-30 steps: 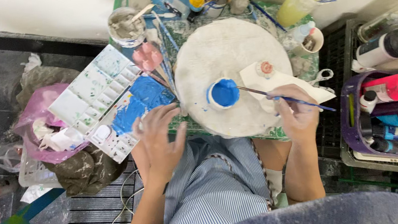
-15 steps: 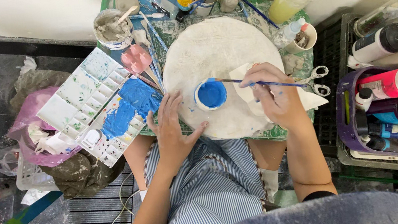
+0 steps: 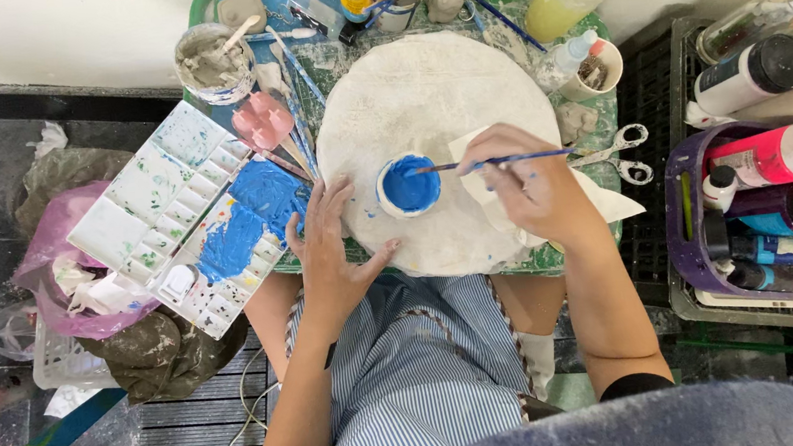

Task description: The person paints the inside of a small blue ceramic cup using a paintbrush. They dip the brush into a palette of blue paint and apply it to the interior of the cup.

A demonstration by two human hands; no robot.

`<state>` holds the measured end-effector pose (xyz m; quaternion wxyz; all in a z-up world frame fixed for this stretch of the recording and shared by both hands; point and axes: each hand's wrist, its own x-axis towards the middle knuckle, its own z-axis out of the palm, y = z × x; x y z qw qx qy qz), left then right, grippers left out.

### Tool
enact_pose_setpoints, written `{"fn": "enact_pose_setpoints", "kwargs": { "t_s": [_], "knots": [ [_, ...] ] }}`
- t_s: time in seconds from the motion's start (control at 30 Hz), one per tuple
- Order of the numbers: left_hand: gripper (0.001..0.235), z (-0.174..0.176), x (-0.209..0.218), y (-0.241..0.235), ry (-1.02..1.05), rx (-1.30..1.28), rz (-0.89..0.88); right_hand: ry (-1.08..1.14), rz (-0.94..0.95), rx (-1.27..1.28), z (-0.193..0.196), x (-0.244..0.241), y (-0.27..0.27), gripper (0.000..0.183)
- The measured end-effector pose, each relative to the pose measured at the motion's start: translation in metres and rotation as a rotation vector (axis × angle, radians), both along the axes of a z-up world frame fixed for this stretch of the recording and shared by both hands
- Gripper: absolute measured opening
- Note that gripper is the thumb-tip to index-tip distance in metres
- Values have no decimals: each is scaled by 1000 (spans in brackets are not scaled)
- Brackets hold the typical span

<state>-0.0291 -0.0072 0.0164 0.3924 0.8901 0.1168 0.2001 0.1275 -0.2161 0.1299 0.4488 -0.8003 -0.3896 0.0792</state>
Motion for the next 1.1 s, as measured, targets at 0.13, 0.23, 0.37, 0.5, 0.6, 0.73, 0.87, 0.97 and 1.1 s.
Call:
{"fn": "enact_pose_setpoints", "kwargs": {
  "t_s": [0.13, 0.23, 0.37, 0.5, 0.6, 0.73, 0.87, 0.97, 1.1],
  "knots": [
    [86, 8, 2, 0, -14, -13, -4, -41, 18, -6, -4, 0, 5, 23],
    [85, 7, 2, 1, -16, -26, -10, 19, -3, 67, -2, 4, -2, 23],
    [85, -1, 1, 3, -17, -34, -13, 110, -9, -14, -2, 6, -3, 20],
    [84, -2, 0, 3, -18, -32, -15, 50, 28, -18, -11, -1, 9, 22],
    [84, -2, 0, 4, -16, -31, -19, -149, 37, 73, -11, 4, 5, 22],
    [85, -4, 0, 4, -25, -25, -19, -11, -58, 102, -5, 7, -11, 21],
    [84, -5, 0, 3, -24, -30, -14, -78, -43, 79, -16, 0, -3, 20],
    [85, -5, 1, 3, -22, -33, -11, -75, -81, 66, -17, -3, -8, 19],
    [85, -5, 1, 4, -15, -33, -10, 35, -160, 131, -19, -1, -13, 15]
  ]
}}
